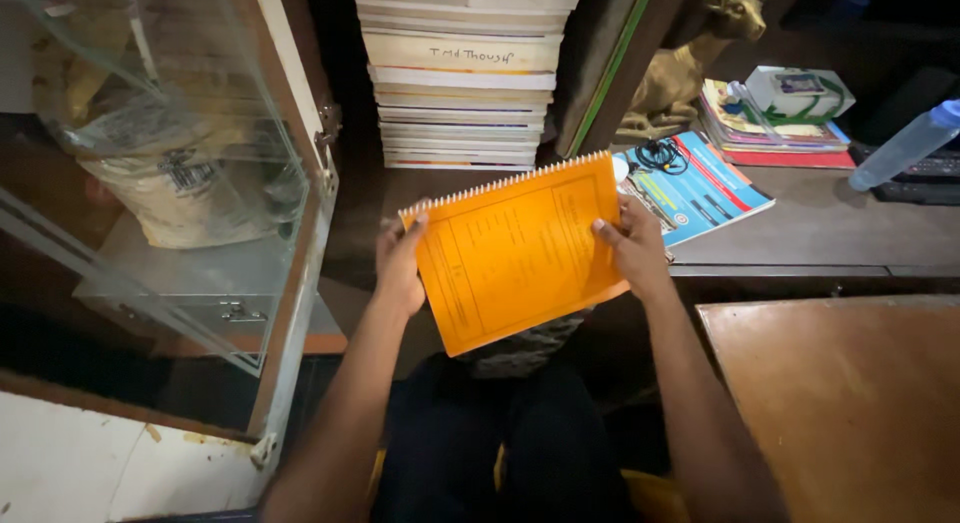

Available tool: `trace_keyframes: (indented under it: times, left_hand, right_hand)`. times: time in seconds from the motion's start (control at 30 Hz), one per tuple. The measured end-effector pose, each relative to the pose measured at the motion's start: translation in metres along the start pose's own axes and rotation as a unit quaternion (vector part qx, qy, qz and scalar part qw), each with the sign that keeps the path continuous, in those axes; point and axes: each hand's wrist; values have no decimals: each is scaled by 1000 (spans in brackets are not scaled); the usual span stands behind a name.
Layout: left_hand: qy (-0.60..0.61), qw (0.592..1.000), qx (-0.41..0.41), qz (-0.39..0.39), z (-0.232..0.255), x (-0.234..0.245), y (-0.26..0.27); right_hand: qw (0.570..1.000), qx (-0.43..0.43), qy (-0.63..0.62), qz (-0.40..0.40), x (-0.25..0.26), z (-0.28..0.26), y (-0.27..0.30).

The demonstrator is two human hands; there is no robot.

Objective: The person wipes the covers of several books and notebooks with a cloth, then stacks them on a shelf. The person handles a zoology textbook, a white notebook, a small colorful book, and an orange notebook, cleaning each before placing it on the shelf.

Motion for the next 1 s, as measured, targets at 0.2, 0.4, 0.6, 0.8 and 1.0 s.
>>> trace_keyframes:
  times: [0.2, 0.4, 0.6, 0.8, 1.0]
  left_hand:
    - [-207, 971, 98, -63, -2, -14, 54]
    - [-12, 999, 39, 1, -6, -12, 75]
    - [-54, 998, -12, 27, -53, -19, 94]
    - [-374, 917, 52, -126, -7, -14, 121]
    - [-713, 599, -349, -108, 60, -54, 164]
  right_hand:
    - [997, -19, 71, -17, 9, -40, -22]
    - [872, -84, -450, -175, 17, -30, 20]
    - [938, -138, -308, -77, -50, 2, 65]
    - [939, -130, -306, 90, -56, -8, 60]
    - [907, -162, -374, 108, -42, -48, 54]
Point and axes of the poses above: each hand's wrist, its own y-axis away from the middle knuckle, its own x-axis out of the back of the hand, z = x × y, and after that the axes turned 1 degree about y, right-handed
